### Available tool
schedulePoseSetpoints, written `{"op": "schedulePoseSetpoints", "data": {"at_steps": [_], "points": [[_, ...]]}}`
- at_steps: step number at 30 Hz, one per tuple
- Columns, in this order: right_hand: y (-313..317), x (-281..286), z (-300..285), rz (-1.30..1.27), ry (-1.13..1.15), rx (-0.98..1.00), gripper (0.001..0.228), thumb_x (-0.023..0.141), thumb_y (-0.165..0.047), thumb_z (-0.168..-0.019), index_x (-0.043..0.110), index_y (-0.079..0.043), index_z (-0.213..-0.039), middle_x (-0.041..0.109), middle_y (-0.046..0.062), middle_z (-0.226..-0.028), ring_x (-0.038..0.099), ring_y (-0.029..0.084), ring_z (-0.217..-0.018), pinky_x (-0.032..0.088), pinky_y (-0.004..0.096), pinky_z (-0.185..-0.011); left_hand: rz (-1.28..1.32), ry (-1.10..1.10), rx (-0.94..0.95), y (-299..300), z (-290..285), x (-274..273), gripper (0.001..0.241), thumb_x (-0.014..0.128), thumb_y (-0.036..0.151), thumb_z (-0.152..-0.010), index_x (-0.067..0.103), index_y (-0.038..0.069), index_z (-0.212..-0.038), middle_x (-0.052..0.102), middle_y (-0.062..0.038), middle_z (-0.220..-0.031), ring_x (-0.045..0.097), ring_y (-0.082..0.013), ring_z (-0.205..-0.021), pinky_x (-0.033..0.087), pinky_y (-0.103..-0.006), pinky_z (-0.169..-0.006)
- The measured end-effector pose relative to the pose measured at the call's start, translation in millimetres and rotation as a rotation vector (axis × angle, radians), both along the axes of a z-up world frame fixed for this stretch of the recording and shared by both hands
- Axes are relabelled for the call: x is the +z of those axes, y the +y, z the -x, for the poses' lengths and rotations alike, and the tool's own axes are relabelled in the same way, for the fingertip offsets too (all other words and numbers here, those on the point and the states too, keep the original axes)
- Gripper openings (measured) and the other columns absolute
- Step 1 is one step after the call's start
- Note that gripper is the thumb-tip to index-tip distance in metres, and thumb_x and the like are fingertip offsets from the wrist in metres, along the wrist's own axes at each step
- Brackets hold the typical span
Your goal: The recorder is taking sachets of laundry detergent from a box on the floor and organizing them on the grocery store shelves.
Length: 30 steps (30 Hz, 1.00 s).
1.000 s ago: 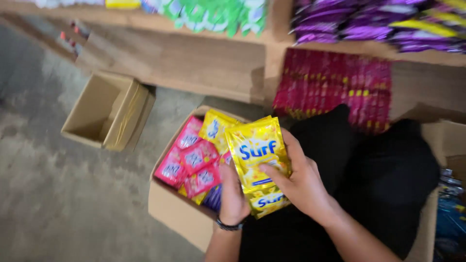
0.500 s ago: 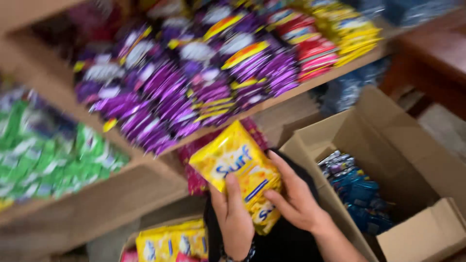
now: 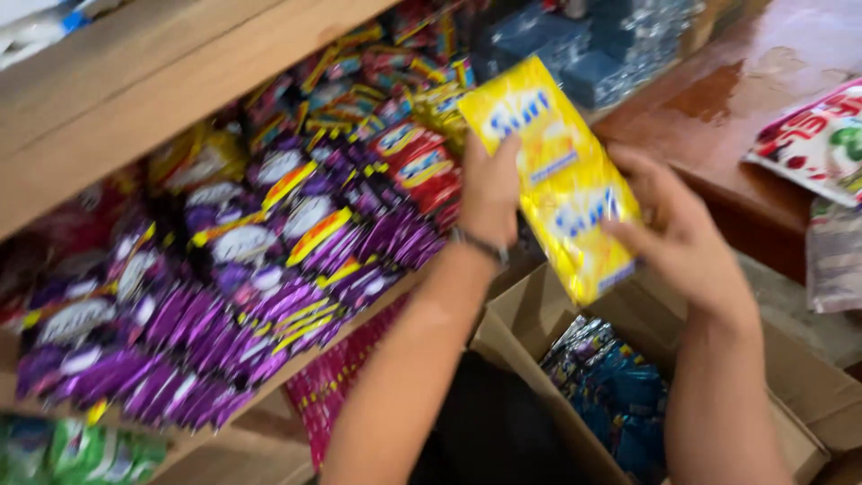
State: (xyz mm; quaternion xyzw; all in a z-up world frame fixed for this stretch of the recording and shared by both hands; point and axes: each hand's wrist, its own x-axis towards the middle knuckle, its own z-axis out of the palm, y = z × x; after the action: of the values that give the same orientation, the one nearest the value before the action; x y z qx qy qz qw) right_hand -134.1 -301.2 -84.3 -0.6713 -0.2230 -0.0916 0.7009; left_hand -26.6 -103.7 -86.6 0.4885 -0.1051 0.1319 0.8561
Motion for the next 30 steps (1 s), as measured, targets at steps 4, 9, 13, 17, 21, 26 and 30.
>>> {"op": "schedulePoseSetpoints", "data": {"at_steps": [4,9,13,17,21,26,30], "points": [[-25.6,43.7,-68.6,0.104,-0.108,-0.065,0.063,0.071,-0.005,-0.091,0.048,-0.002,-0.15,0.062,0.005,-0.138,0.058,0.012,-0.125,0.049,0.032,-0.104,-0.279,-0.068,0.118,0.9,-110.2,23.5,0.039,0.065,-0.007,-0.083,0.06,-0.006,-0.122,0.074,-0.015,-0.107,0.074,-0.0244,-0.09,0.061,-0.0361,-0.078],[-30.0,69.3,-129.8,0.448,-0.167,-0.402,0.052,0.076,-0.008,-0.088,0.06,-0.01,-0.137,0.07,0.013,-0.128,0.064,0.022,-0.123,0.053,0.039,-0.094,-0.513,-0.089,0.374,15.5,-243.5,7.9,0.054,0.08,-0.003,-0.064,0.057,-0.001,-0.114,0.071,-0.014,-0.098,0.07,-0.0223,-0.081,0.059,-0.037,-0.07],[-23.7,40.3,-194.2,0.48,-0.175,-0.41,0.051,0.073,-0.009,-0.088,0.06,-0.013,-0.137,0.071,0.016,-0.129,0.07,0.029,-0.113,0.054,0.042,-0.095,-0.878,-0.147,0.371,46.1,-293.3,5.7,0.029,0.083,0.013,-0.069,0.078,0.002,-0.095,0.081,-0.011,-0.092,0.077,-0.0229,-0.082,0.061,-0.0376,-0.078],[-3.1,22.2,-233.5,0.663,-0.177,-0.439,0.05,0.071,-0.01,-0.084,0.062,-0.012,-0.133,0.07,0.02,-0.122,0.066,0.041,-0.111,0.052,0.048,-0.093,-1.417,0.106,0.427,53.4,-287.4,24.2,0.03,0.08,0.028,-0.076,0.082,0.008,-0.098,0.078,-0.017,-0.1,0.075,-0.0338,-0.093,0.058,-0.0433,-0.085],[14.7,-5.8,-268.7,0.745,-0.1,-0.339,0.049,0.069,-0.01,-0.083,0.062,-0.011,-0.132,0.07,0.025,-0.109,0.065,0.043,-0.107,0.052,0.051,-0.091,-1.665,0.562,0.506,42.8,-265.6,46.1,0.037,0.066,0.019,-0.088,0.07,0.013,-0.124,0.064,-0.016,-0.133,0.06,-0.0369,-0.124,0.042,-0.0635,-0.103],[23.9,-32.1,-312.6,0.886,-0.096,-0.221,0.043,0.067,-0.006,-0.081,0.069,-0.01,-0.123,0.071,0.023,-0.114,0.067,0.041,-0.108,0.053,0.049,-0.093,-1.794,0.63,0.499,48.0,-284.3,29.4,0.038,0.058,0.017,-0.097,0.064,0.013,-0.134,0.058,-0.015,-0.145,0.055,-0.0353,-0.134,0.028,-0.0655,-0.116],[30.5,-33.7,-328.2,1.077,0.114,-0.106,0.051,0.062,-0.002,-0.081,0.072,-0.02,-0.127,0.072,0.02,-0.12,0.068,0.037,-0.113,0.055,0.046,-0.096,-1.94,0.661,0.459,43.0,-291.0,22.5,0.035,0.051,0.018,-0.102,0.064,0.017,-0.135,0.057,-0.013,-0.145,0.053,-0.0316,-0.136,0.016,-0.0709,-0.12]]}}
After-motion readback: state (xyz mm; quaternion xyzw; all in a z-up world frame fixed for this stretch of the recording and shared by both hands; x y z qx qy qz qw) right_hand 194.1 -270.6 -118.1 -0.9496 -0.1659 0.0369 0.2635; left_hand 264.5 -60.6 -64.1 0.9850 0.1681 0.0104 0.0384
